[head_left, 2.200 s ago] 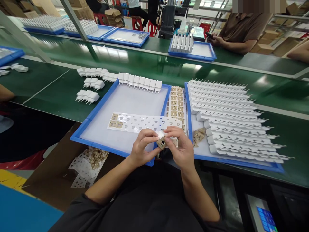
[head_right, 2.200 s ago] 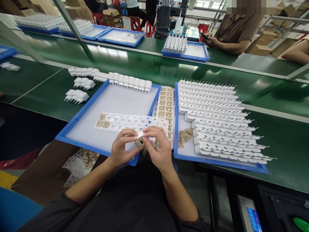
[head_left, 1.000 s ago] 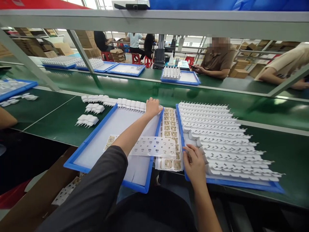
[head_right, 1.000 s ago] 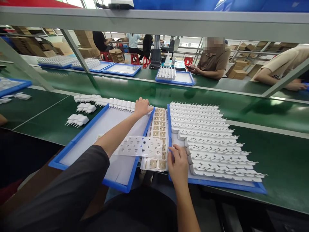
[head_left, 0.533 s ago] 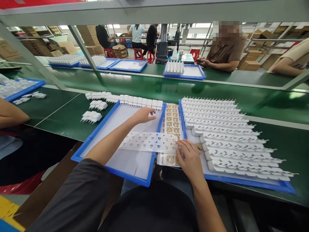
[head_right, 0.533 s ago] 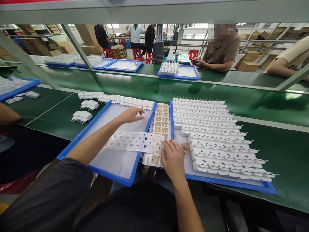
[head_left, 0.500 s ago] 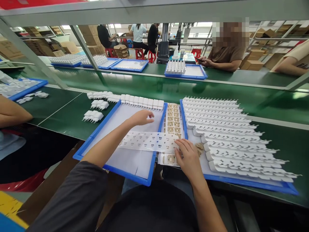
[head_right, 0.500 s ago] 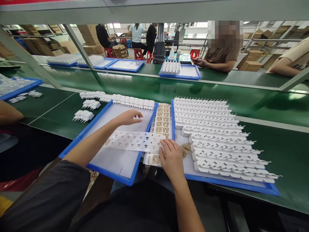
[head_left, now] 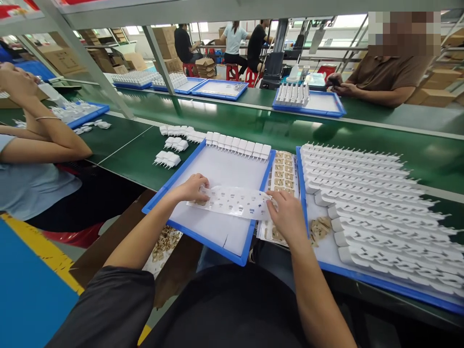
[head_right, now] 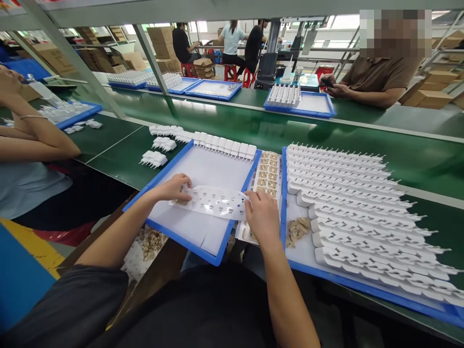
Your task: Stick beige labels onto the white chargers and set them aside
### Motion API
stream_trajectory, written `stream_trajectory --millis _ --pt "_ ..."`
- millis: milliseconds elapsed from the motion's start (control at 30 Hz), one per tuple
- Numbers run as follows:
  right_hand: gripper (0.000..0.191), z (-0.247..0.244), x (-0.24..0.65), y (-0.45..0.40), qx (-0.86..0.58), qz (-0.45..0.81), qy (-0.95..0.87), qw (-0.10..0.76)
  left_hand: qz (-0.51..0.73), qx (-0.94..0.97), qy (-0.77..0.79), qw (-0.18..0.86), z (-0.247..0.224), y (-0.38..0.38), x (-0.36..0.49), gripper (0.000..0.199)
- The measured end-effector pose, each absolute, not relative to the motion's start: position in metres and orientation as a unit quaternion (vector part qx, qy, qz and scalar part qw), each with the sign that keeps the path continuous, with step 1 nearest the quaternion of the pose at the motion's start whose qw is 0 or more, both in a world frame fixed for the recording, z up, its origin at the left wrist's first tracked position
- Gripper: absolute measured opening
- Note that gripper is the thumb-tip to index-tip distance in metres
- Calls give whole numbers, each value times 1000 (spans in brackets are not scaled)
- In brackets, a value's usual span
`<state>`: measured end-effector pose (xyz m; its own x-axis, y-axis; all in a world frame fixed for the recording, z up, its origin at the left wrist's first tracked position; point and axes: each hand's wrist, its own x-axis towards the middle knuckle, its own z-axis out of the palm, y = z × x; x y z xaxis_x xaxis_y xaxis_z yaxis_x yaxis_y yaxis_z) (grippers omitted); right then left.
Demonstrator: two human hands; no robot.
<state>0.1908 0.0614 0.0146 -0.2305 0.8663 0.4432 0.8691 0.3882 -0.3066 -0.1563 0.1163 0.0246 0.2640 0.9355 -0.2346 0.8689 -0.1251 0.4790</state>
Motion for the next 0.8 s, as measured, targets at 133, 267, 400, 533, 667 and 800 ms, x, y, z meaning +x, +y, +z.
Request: stream_trajectory --millis 133,267,400,533,667,800 --pt "25 27 223 59 -577 -17 -762 293 115 720 564 388 27 105 -154 40" --pt "29 41 231 51 -598 -132 -735 291 189 634 502 557 34 93 -140 46" --pt "22 44 189 36 -467 -120 -796 366 261 605 474 584 44 82 -114 46" --pt "20 32 142 28 -352 20 -847 397 297 586 441 611 53 74 -93 47" --pt "17 23 127 29 -341 41 -841 418 306 577 436 620 56 69 -84 47" --pt "13 20 127 31 -327 61 -835 439 305 575 443 617 52 68 -80 48"
